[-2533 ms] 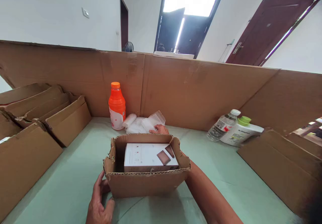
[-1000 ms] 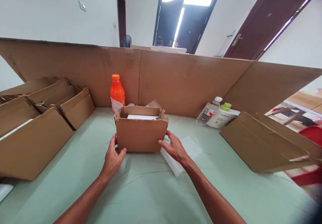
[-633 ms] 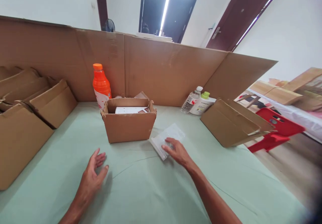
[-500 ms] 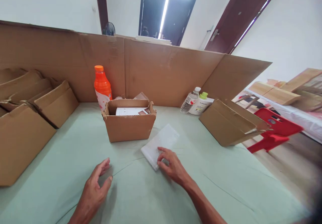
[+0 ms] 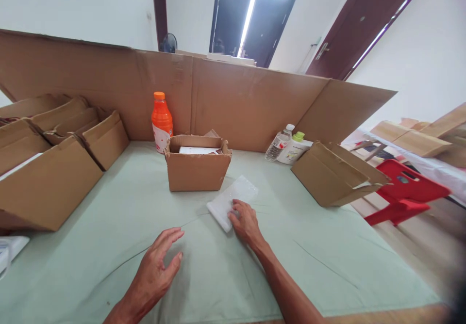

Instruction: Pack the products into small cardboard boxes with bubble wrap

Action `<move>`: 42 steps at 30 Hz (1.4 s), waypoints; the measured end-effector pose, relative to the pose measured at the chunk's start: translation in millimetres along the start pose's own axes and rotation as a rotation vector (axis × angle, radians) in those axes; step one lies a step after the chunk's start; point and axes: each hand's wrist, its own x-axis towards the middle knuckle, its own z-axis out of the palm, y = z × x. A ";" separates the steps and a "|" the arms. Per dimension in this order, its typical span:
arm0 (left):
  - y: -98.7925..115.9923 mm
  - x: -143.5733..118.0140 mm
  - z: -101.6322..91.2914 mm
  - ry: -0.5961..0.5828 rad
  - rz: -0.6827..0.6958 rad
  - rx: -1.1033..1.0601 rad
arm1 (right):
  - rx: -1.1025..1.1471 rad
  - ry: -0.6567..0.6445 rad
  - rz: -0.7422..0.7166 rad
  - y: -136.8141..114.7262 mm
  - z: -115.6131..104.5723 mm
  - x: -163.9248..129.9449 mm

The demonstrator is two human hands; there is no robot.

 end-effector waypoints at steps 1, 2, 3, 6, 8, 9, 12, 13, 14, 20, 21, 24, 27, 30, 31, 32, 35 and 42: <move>1.0 -1.6 -2.0 0.001 -0.011 0.006 | 0.015 -0.012 -0.029 -6.2 -1.2 -4.1; 2.3 -3.3 -4.2 -0.001 -0.020 0.017 | 0.042 -0.037 -0.067 -13.9 -3.9 -9.8; 3.8 -5.0 -6.4 -0.001 -0.024 0.031 | 0.085 -0.075 -0.114 -22.9 -7.7 -16.7; 7.9 -11.2 -9.5 -0.011 0.012 0.076 | 0.285 -0.274 -0.244 -52.3 -23.6 -40.9; 8.7 -17.7 -7.2 -0.057 0.059 0.084 | 0.412 -0.440 -0.272 -68.2 -33.8 -56.2; 8.4 -22.0 -4.6 -0.089 0.082 0.076 | 0.453 -0.508 -0.269 -73.6 -37.7 -62.8; 6.3 -38.0 7.0 -0.185 0.093 0.012 | 0.533 -0.606 -0.262 -77.7 -42.6 -78.0; 5.9 -43.4 11.2 -0.209 0.065 -0.015 | 0.539 -0.607 -0.257 -75.7 -42.0 -81.6; 6.0 -48.2 15.1 -0.228 0.022 -0.041 | 0.537 -0.601 -0.244 -72.6 -40.6 -84.9; 10.7 -47.8 30.2 -0.242 -0.219 -0.090 | 0.398 -0.168 -0.048 -52.1 -28.3 -109.7; 10.8 -43.8 32.2 -0.247 -0.223 -0.082 | 0.341 -0.050 -0.041 -50.6 -27.4 -116.7; 9.6 -31.4 39.1 -0.276 -0.225 -0.048 | 0.213 0.070 -0.179 -50.7 -23.0 -140.9; 8.4 -24.9 43.2 -0.313 -0.239 0.057 | 0.121 -0.068 -0.382 -54.1 -10.5 -157.9; 9.6 -29.9 37.4 -0.244 -0.189 0.147 | 0.049 -0.113 -0.396 -56.2 3.6 -159.5; 10.8 -34.2 33.1 -0.200 -0.133 0.148 | 0.059 -0.109 -0.383 -56.7 6.0 -157.3; 12.4 -39.4 28.3 -0.168 -0.066 0.134 | 0.086 -0.106 -0.370 -57.3 6.6 -154.5; 18.2 -54.4 17.0 -0.195 0.121 0.058 | 0.226 -0.165 -0.294 -60.1 0.8 -145.3; 14.8 -35.4 32.1 -0.290 -0.160 0.147 | 0.205 0.071 -0.183 -57.3 -10.6 -139.2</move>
